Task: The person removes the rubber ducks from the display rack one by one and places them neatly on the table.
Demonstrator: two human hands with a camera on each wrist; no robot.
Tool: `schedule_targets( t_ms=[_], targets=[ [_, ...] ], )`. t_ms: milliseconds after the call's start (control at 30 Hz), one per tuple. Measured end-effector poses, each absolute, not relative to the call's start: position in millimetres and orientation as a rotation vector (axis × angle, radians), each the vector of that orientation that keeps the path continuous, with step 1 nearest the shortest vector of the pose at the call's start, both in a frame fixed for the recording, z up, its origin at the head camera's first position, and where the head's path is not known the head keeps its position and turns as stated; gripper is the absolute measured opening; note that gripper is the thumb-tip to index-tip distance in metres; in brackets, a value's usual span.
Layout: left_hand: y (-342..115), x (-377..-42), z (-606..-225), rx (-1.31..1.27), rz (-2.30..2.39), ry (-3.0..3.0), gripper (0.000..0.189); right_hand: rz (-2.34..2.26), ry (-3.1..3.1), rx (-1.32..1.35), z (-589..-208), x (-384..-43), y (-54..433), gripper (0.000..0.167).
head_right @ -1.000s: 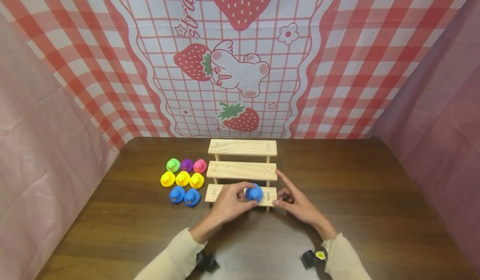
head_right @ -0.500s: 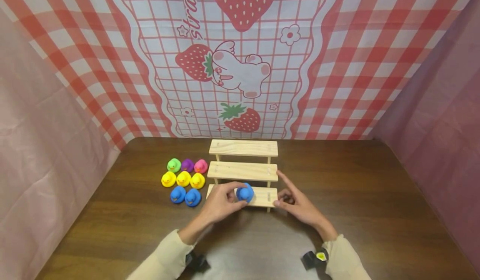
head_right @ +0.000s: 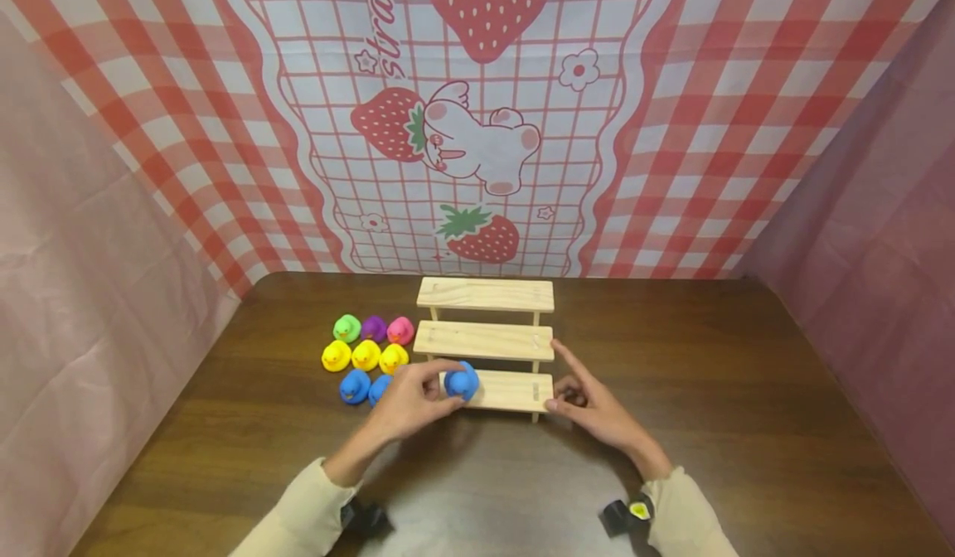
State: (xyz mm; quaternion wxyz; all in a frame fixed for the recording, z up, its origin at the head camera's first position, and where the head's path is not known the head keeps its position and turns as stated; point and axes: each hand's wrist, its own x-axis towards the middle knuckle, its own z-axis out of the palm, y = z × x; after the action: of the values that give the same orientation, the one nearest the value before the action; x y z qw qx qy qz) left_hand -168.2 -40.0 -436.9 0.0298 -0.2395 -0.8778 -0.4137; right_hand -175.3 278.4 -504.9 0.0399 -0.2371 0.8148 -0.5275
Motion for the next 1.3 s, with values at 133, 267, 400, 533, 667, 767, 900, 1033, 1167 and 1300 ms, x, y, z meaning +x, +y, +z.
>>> schedule_targets(
  t_ms=[133,267,400,533,667,767,900,1033,1167,1300],
  targets=[
    [-51.8,-167.8,-432.1,-0.700,-1.332,-2.731,0.034,-1.611,2.497,-0.715,-506.3,-175.1,279.0,0.088],
    [-64.8,-168.1,-428.8,-0.672,-1.343,-2.733,0.034,-1.608,2.503,-0.714,-506.7,-175.1,279.5,0.088],
    [-76.9,-167.8,-425.3,-0.648,-1.341,-2.735,0.034,-1.611,2.502,-0.715,-506.2,-174.6,279.6,0.088],
    [-88.0,-167.5,-422.7,-0.628,-1.356,-2.723,0.034,-1.630,2.492,-0.737,-507.3,-174.2,279.8,0.088],
    [-98.0,-168.0,-422.2,-0.631,-1.337,-2.691,0.035,-1.638,2.479,-0.759,-508.7,-174.7,280.4,0.087],
    [-104.3,-167.6,-421.0,-0.627,-1.346,-2.685,0.035,-1.632,2.477,-0.761,-509.1,-175.2,280.9,0.087],
    [-112.9,-167.8,-420.1,-0.620,-1.348,-2.688,0.034,-1.626,2.483,-0.766,-508.7,-176.1,281.1,0.087],
    [-123.3,-168.5,-419.7,-0.585,-1.327,-2.693,0.035,-1.622,2.486,-0.773,-509.0,-176.6,280.1,0.087],
    [-136.2,-169.7,-419.7,-0.547,-1.290,-2.689,0.034,-1.617,2.489,-0.781,-509.5,-176.6,279.2,0.087],
    [-150.3,-171.6,-419.8,-0.528,-1.247,-2.679,0.032,-1.619,2.499,-0.763,-508.0,-175.9,279.0,0.087]
  ],
)
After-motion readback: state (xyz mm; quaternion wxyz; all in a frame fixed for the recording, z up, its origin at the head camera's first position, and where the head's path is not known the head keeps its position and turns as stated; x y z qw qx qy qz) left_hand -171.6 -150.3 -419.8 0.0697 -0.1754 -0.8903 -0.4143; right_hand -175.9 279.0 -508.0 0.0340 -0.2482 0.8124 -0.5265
